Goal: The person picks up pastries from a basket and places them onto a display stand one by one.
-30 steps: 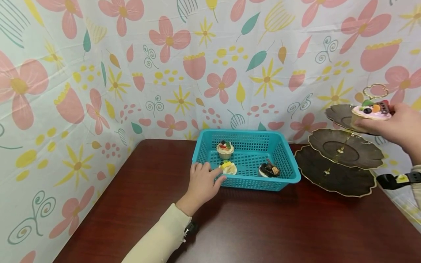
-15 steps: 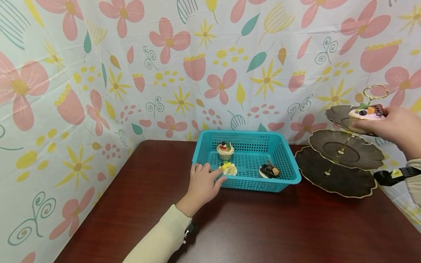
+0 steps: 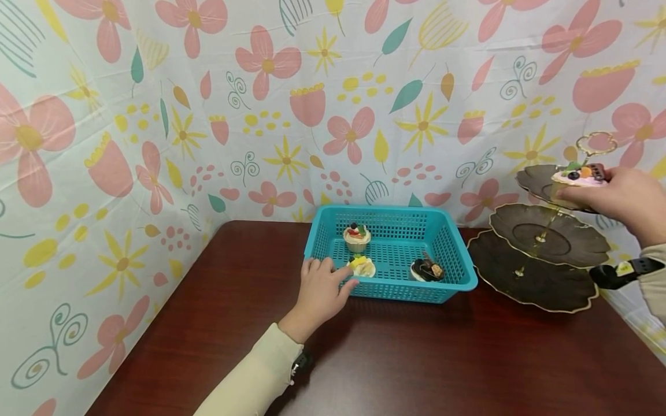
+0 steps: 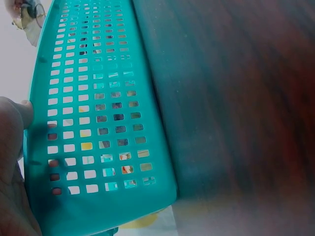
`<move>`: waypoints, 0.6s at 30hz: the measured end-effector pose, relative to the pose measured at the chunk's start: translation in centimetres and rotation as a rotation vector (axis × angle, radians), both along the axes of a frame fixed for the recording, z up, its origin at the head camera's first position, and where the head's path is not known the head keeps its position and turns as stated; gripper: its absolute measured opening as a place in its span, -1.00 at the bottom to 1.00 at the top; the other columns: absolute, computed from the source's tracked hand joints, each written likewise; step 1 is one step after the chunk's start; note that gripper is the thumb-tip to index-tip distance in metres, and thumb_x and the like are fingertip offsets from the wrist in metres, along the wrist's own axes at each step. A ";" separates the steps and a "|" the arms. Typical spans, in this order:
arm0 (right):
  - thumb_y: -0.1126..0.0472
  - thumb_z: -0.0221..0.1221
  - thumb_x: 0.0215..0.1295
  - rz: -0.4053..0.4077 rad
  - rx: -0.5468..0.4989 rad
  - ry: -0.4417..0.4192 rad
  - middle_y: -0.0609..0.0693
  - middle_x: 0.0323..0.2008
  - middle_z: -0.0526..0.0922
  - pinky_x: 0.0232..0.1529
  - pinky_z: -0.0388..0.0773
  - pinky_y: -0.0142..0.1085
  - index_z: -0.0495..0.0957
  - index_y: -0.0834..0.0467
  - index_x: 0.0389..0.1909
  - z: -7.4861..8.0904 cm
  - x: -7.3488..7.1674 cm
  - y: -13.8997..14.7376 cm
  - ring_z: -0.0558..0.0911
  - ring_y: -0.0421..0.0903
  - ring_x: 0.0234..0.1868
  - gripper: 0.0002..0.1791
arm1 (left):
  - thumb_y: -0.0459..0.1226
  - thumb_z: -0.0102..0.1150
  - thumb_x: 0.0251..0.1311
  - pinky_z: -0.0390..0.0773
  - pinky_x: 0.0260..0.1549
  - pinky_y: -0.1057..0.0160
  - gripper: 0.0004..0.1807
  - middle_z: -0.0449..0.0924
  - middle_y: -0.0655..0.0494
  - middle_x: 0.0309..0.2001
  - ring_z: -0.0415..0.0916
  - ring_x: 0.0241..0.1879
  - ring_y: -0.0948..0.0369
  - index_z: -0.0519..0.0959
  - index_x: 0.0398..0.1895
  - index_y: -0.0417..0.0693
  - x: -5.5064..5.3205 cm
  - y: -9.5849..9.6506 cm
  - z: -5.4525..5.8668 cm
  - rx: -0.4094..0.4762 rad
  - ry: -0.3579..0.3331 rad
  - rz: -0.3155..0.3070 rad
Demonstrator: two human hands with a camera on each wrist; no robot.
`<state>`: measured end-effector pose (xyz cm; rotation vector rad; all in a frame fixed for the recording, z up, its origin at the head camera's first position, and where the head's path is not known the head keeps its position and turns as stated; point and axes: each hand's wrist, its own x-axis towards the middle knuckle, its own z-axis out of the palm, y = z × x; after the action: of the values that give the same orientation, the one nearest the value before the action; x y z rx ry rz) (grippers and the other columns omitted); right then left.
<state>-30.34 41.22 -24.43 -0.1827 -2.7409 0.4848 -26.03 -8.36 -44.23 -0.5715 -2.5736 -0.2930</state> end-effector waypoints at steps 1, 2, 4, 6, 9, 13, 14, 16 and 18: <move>-0.28 0.32 0.09 -0.001 -0.001 -0.003 0.46 -0.44 0.50 -0.57 0.33 -0.15 0.37 0.60 -0.13 0.0 0.0 -0.1 0.47 0.26 -0.45 -0.08 | 0.12 0.09 0.42 0.24 0.22 -0.19 -0.66 0.42 0.12 -0.28 0.37 -0.17 0.12 0.69 0.05 0.26 0.0 0.0 0.0 0.000 0.000 -0.001; -0.28 0.32 0.10 -0.001 -0.002 -0.006 0.46 -0.44 0.50 -0.57 0.33 -0.15 0.37 0.60 -0.13 0.1 0.1 -0.1 0.47 0.26 -0.45 -0.08 | 0.12 0.08 0.42 0.24 0.22 -0.19 -0.66 0.42 0.12 -0.28 0.37 -0.17 0.12 0.69 0.05 0.26 0.0 0.0 0.0 -0.001 -0.001 -0.001; -0.28 0.31 0.10 0.001 -0.005 -0.008 0.46 -0.45 0.50 -0.57 0.34 -0.15 0.37 0.60 -0.14 0.1 0.1 -0.2 0.47 0.27 -0.44 -0.08 | 0.12 0.08 0.43 0.24 0.21 -0.19 -0.66 0.42 0.12 -0.28 0.37 -0.17 0.12 0.69 0.04 0.25 0.0 0.0 0.0 -0.002 0.000 -0.002; -0.27 0.31 0.11 0.005 -0.011 -0.007 0.47 -0.44 0.49 -0.57 0.34 -0.16 0.37 0.61 -0.15 0.2 0.1 -0.2 0.47 0.27 -0.44 -0.09 | 0.11 0.08 0.43 0.24 0.21 -0.19 -0.67 0.42 0.11 -0.27 0.37 -0.17 0.11 0.69 0.04 0.25 -0.1 0.0 0.1 -0.001 0.003 -0.003; -0.27 0.30 0.13 0.018 -0.025 -0.011 0.50 -0.40 0.48 -0.58 0.34 -0.15 0.35 0.62 -0.13 0.2 0.1 -0.1 0.47 0.29 -0.43 -0.08 | 0.11 0.08 0.43 0.23 0.21 -0.19 -0.67 0.42 0.10 -0.27 0.37 -0.17 0.11 0.68 0.03 0.25 -0.1 0.0 0.1 0.002 0.007 -0.005; -0.27 0.28 0.17 0.037 -0.044 -0.035 0.57 -0.28 0.44 -0.56 0.35 -0.16 0.29 0.65 -0.04 0.1 0.0 0.1 0.48 0.34 -0.35 -0.03 | 0.11 0.08 0.43 0.23 0.21 -0.18 -0.67 0.42 0.11 -0.27 0.36 -0.17 0.11 0.68 0.04 0.25 -0.1 0.0 0.1 0.003 0.002 -0.004; -0.27 0.28 0.18 0.044 -0.052 -0.039 0.57 -0.26 0.43 -0.55 0.35 -0.17 0.27 0.65 -0.01 0.1 -0.1 0.1 0.48 0.35 -0.34 -0.02 | 0.11 0.07 0.43 0.23 0.20 -0.18 -0.67 0.42 0.11 -0.27 0.36 -0.17 0.11 0.68 0.04 0.25 -0.1 0.0 0.1 0.000 -0.001 -0.003; -0.26 0.30 0.19 0.063 -0.074 -0.040 0.53 -0.27 0.44 -0.55 0.36 -0.16 0.27 0.61 0.02 -0.1 -0.3 0.2 0.47 0.30 -0.36 -0.04 | 0.12 0.07 0.43 0.23 0.20 -0.18 -0.66 0.42 0.11 -0.27 0.35 -0.17 0.11 0.68 0.05 0.25 -0.1 0.0 0.0 -0.005 -0.003 -0.001; -0.26 0.31 0.20 0.082 -0.100 -0.036 0.50 -0.26 0.43 -0.55 0.37 -0.15 0.25 0.59 0.06 -0.2 -0.5 0.3 0.46 0.24 -0.39 -0.04 | 0.12 0.08 0.43 0.24 0.20 -0.18 -0.66 0.42 0.11 -0.27 0.35 -0.17 0.12 0.68 0.05 0.25 0.0 0.0 -0.1 -0.009 -0.002 0.000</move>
<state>-30.82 41.52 -24.65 -0.1058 -2.7692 0.6475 -26.06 -8.33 -44.30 -0.5747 -2.5783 -0.2823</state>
